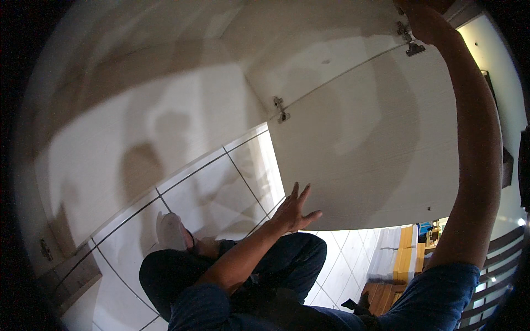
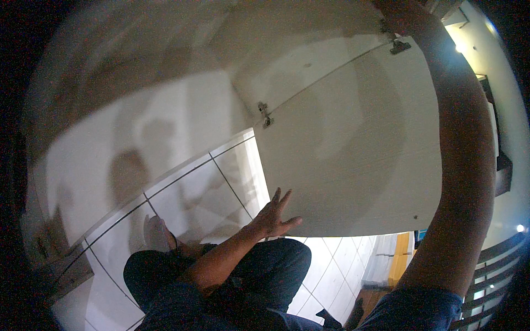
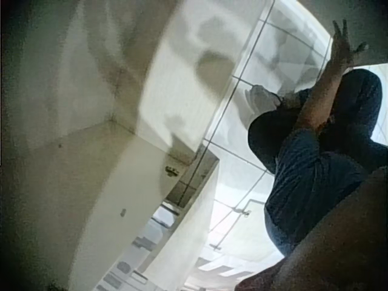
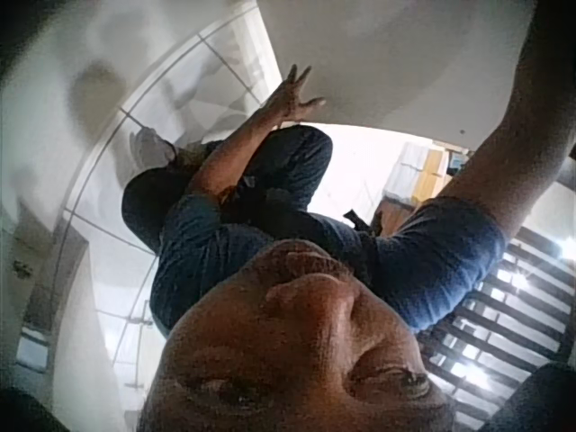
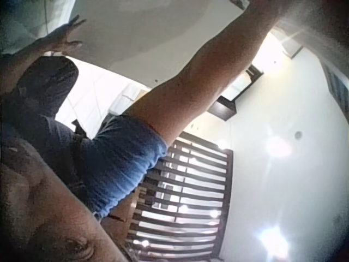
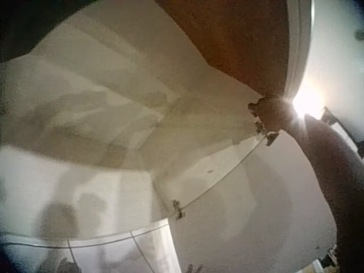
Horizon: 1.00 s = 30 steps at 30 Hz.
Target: The person uses a screwdriver to remove screws from cabinet door hinges and detaches the doors from the cabinet frame. They then place the removed doors on the floor and proceed to remove screws from the cabinet frame itself.
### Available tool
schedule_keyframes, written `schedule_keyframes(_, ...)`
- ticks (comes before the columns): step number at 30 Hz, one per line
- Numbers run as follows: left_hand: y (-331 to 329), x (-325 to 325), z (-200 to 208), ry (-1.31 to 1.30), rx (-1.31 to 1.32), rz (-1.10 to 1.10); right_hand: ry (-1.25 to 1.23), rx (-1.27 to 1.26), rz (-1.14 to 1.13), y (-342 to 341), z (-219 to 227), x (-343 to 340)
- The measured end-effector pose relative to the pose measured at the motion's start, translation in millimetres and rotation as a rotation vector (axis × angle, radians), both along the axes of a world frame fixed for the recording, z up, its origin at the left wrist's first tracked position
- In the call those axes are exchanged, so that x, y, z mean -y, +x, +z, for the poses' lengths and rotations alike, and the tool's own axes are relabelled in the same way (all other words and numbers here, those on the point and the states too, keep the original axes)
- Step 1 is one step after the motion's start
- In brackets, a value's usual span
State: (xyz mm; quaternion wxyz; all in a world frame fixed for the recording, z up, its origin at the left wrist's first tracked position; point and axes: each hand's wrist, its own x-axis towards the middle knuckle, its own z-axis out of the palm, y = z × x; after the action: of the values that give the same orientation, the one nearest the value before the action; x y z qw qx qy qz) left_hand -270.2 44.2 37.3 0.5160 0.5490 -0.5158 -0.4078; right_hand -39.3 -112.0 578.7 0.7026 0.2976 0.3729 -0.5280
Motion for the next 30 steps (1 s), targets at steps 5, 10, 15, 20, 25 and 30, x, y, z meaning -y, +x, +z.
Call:
schedule_keyframes(5,11.0,-4.2,-2.8,0.043,-0.001,0.024,0.071,0.277,0.362,-4.2,-22.1,16.6)
schedule_keyframes(10,9.5,-5.0,-2.1,0.052,-0.002,0.006,-0.351,0.347,0.184,-14.2,-57.3,-48.5)
schedule_keyframes(15,-4.3,2.9,-2.8,0.007,0.038,-0.011,0.120,0.576,0.016,-23.4,-31.0,-43.0)
schedule_keyframes(20,5.5,-14.7,21.6,-0.037,0.078,0.006,0.738,1.804,-0.456,-44.1,-50.1,-13.5)
schedule_keyframes(25,-23.6,-12.5,22.2,-0.138,0.190,-0.005,0.553,1.258,0.213,-81.8,-30.1,9.8)
schedule_keyframes(30,-16.9,-17.3,12.4,-0.122,0.198,0.036,1.173,1.759,-0.101,-82.5,-59.6,-70.4)
